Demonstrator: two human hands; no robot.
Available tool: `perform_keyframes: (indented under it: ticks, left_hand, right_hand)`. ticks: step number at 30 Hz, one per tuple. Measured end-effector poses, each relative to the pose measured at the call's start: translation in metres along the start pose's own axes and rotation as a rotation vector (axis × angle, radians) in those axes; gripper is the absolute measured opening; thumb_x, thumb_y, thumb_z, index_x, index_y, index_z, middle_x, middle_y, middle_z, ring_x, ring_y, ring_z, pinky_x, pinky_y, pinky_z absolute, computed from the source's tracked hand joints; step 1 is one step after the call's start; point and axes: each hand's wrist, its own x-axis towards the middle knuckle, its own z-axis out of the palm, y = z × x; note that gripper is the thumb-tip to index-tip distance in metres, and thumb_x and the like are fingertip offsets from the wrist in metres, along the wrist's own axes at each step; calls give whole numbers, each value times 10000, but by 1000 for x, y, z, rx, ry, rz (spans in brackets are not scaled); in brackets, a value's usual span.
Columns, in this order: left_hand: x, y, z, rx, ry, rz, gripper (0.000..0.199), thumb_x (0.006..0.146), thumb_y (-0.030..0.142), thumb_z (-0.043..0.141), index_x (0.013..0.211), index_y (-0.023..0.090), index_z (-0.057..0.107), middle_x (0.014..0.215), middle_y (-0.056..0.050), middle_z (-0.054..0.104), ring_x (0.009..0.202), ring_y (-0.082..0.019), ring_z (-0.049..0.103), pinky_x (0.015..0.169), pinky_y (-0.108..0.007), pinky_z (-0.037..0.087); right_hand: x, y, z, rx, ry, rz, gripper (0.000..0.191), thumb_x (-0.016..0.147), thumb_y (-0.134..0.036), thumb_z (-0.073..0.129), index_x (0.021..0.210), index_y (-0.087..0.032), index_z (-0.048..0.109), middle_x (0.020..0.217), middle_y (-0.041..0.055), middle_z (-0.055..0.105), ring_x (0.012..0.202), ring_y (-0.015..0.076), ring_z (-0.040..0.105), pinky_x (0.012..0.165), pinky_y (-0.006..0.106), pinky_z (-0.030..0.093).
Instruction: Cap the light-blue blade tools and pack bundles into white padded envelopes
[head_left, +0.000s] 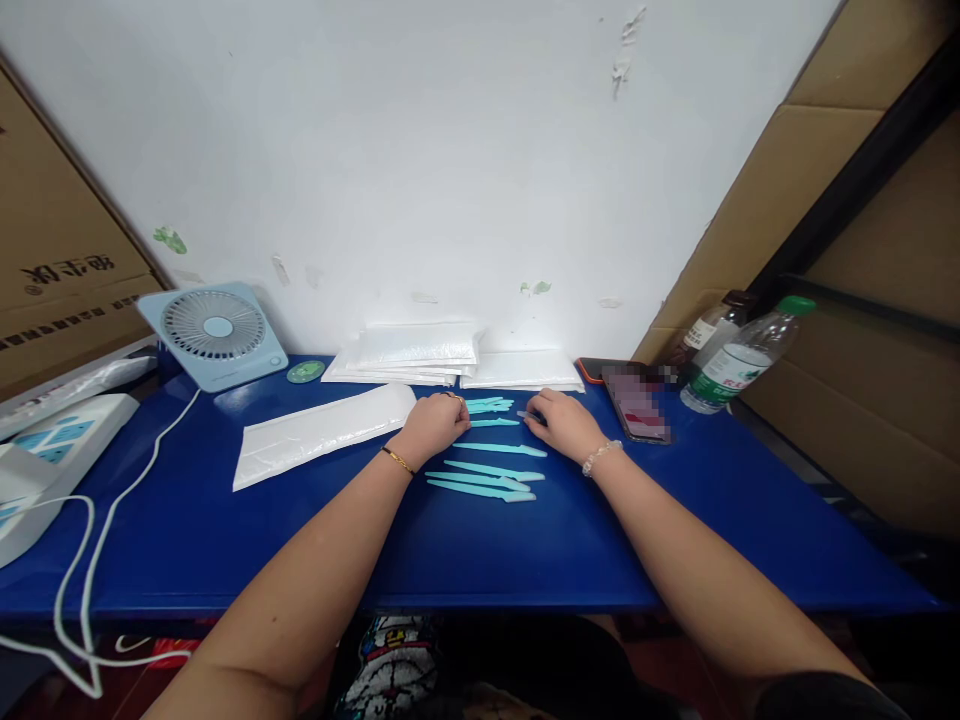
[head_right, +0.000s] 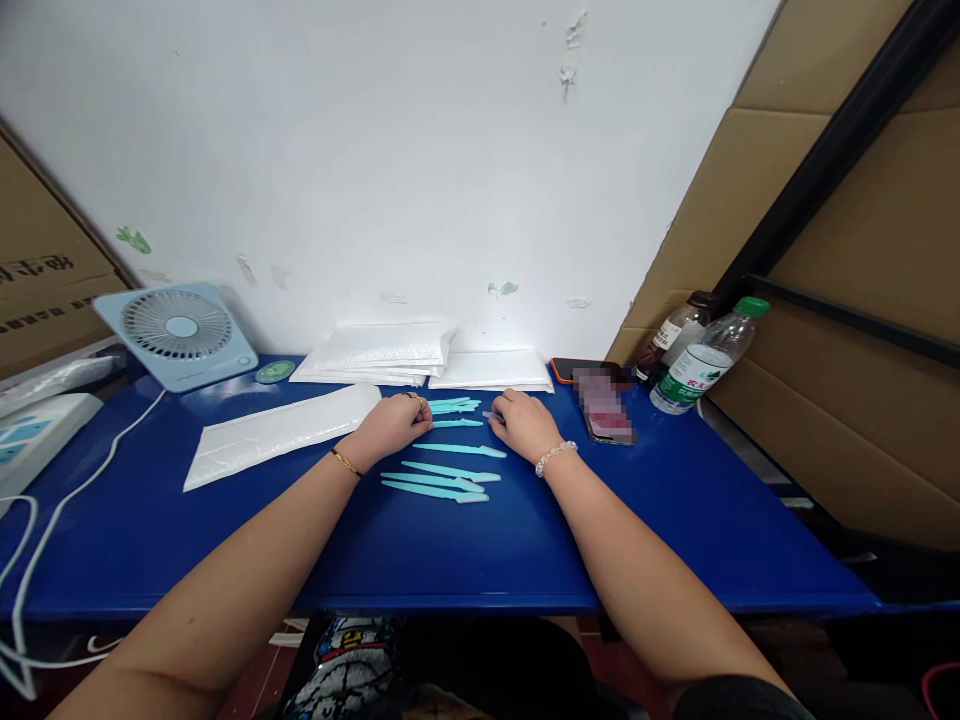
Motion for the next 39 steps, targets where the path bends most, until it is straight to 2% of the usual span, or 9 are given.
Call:
perform_keyframes:
  ticks: [6,11,19,25,28,31,33,35,39]
  left_hand:
    - [0,-1,-2,-8,-12,-21,126,781,250,542,734,182,637,812,-42,678,724,-164,589,641,-249,400]
    - [0,-2,-2,0,-6,-6,123,777,249,543,724,186,635,796,-39,680,718,-167,590,629,-250,391]
    - [1,-1,-1,-1,12,35,127,776,249,551,719,190,649,789,-30,678,702,-162,584,621,-250,377]
    - [-1,5,-4,-102,-120,124,109,750,276,599,711,199,666,731,-7,677,668,-146,582,588,-235,371]
    - [-2,2,-4,-157,-149,109,190,753,393,614,751,214,675,724,7,667,641,-141,577,580,-239,386]
    - [1,-4,-2,-107,33,75,218,799,394,571,866,215,674,863,-19,672,777,-171,602,681,-258,433]
    - [4,-9,1,-32,140,62,213,809,334,564,955,220,669,986,-42,659,916,-202,590,769,-281,444]
    - [6,-13,4,22,151,51,211,804,291,565,973,223,670,1015,-50,649,963,-214,576,796,-291,448]
    - [10,-17,10,30,125,16,145,803,278,556,862,208,669,934,-44,650,892,-199,589,755,-283,455]
  right_hand:
    - [2,1,0,70,-28,-45,139,860,-194,516,825,-164,647,826,70,627,741,168,571,679,257,395]
    - [-1,5,-1,243,-31,-130,208,893,-191,465,899,-177,672,877,67,647,808,170,590,736,258,432]
    - [1,-3,-2,326,-36,-174,207,883,-185,487,906,-190,692,910,68,661,853,178,600,777,286,455]
    - [-6,-10,-12,453,-120,-205,197,856,-198,511,856,-192,707,861,55,681,763,158,616,713,278,464]
    - [-9,3,-18,513,-90,-141,184,842,-226,530,864,-203,712,866,39,693,760,153,623,704,263,465]
    - [-10,24,-21,428,94,65,188,838,-239,527,855,-189,707,867,45,697,781,168,617,713,268,455]
    - [-11,33,-19,344,142,170,177,823,-238,535,815,-176,701,823,48,692,732,168,607,678,266,442]
    - [-10,33,-16,309,116,197,163,807,-267,559,787,-174,692,782,42,681,692,161,595,643,257,427]
    - [-8,15,-8,300,12,167,217,761,-389,627,794,-180,670,759,36,662,670,158,581,595,242,409]
